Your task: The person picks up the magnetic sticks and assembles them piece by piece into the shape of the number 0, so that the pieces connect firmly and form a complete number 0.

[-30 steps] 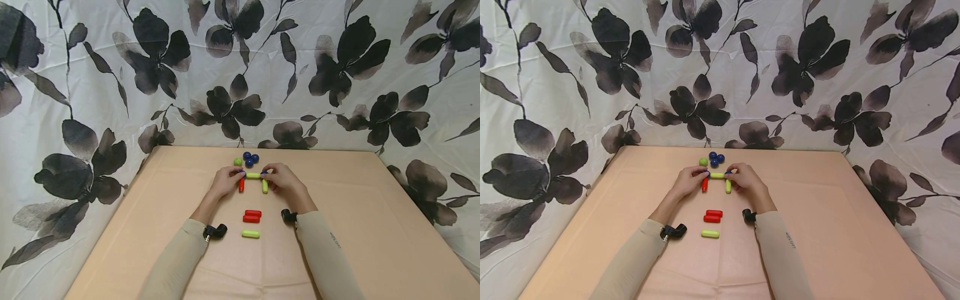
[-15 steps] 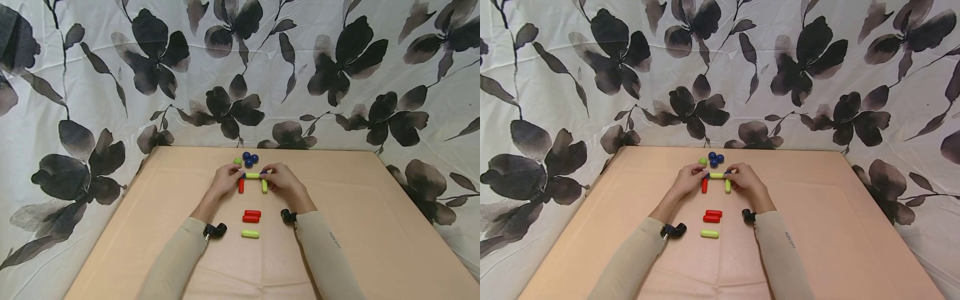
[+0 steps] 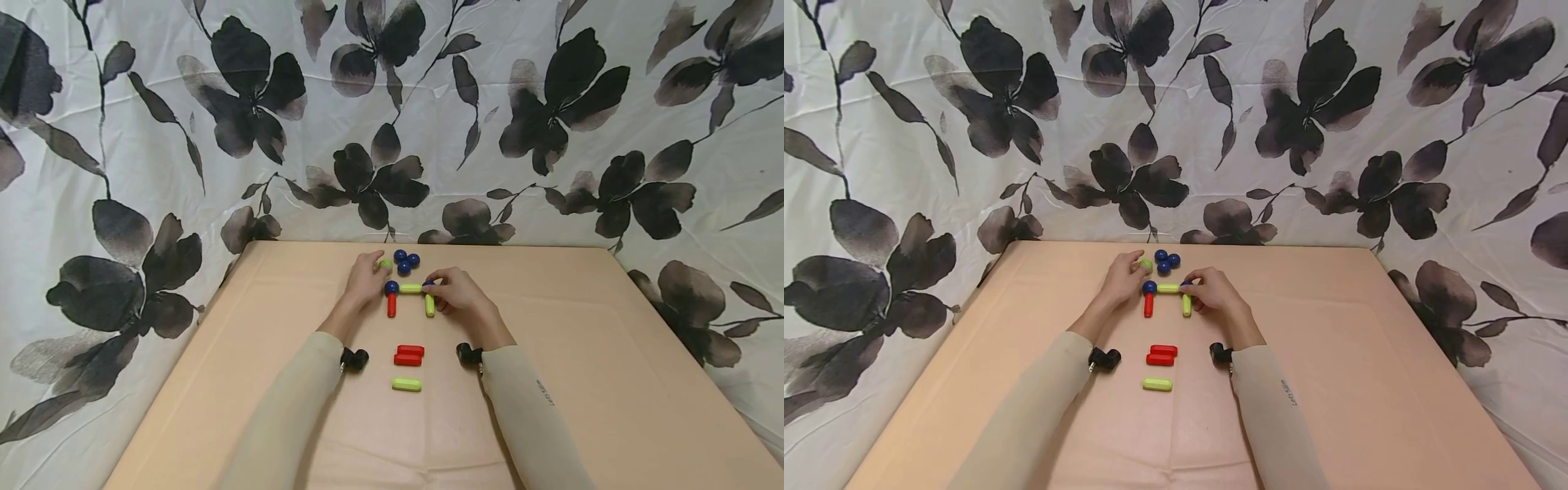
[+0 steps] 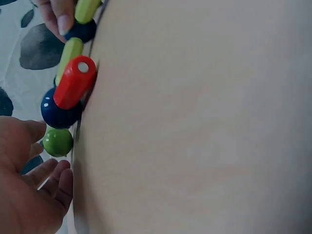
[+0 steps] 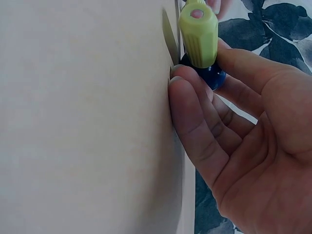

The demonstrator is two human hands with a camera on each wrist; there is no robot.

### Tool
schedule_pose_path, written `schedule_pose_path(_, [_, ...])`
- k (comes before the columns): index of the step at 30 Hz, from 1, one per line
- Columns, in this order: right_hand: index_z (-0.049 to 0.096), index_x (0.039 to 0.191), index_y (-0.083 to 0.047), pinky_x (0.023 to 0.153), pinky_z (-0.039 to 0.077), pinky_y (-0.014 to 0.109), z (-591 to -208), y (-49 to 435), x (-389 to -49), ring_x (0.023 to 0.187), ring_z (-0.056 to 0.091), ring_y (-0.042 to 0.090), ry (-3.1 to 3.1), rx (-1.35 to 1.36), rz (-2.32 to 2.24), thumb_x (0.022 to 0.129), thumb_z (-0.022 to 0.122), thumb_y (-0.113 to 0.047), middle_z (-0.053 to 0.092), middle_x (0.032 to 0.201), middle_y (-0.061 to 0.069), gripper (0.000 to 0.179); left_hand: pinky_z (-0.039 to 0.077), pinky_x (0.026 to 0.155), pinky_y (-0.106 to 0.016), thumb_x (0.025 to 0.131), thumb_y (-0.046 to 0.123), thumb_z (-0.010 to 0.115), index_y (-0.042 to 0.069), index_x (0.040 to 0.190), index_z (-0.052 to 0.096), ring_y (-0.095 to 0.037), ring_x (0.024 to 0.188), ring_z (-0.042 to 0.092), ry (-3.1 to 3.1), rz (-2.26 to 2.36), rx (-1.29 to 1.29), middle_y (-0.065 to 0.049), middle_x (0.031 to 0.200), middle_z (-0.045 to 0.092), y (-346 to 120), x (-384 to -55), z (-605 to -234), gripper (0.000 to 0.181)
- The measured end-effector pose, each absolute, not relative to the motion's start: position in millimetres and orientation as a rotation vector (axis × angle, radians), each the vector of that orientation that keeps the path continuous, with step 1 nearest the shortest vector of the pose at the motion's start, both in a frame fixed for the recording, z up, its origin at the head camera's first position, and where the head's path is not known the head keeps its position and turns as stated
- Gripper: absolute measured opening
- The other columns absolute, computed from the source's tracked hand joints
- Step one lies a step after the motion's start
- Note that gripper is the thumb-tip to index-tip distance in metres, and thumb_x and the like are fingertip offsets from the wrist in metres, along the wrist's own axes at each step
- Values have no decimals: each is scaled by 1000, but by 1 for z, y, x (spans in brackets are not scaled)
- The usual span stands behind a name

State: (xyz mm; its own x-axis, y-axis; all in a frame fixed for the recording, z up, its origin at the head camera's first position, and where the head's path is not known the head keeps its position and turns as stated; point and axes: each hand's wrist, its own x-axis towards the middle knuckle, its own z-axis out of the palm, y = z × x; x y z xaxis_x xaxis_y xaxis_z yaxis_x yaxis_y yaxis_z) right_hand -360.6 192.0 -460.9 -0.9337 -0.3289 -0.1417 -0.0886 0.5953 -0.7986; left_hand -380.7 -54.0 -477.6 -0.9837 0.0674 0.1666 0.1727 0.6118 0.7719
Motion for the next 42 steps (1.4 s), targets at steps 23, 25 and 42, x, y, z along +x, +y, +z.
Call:
schedule_pose_path(23, [71, 126, -12, 59, 60, 32, -460, 190, -360, 61, 65, 22, 2553, -292, -1228, 101, 70, -27, 67, 91, 13, 29, 52, 98, -42, 103, 29, 67, 5, 142, 61, -28, 113, 62, -2662, -1530, -249, -13, 131, 65, -90, -366, -469, 46])
schedule_pose_path(25, [71, 126, -13, 60, 60, 31, -460, 190, -361, 62, 65, 23, 2551, -279, -1230, 101, 70, -27, 67, 92, 13, 28, 52, 94, -40, 102, 30, 69, 8, 140, 63, -27, 111, 62, -2652, -1517, -314, -10, 128, 66, -89, -360, -465, 44])
schedule_pose_path(42, [72, 121, -9, 57, 60, 35, -466, 197, -365, 57, 64, 20, 2514, -372, -1324, 100, 72, -26, 68, 78, 13, 27, 54, 74, -24, 94, 29, 80, 21, 122, 74, -10, 88, 63, -2900, -1086, -1150, 9, 101, 69, -32, -300, -448, 30])
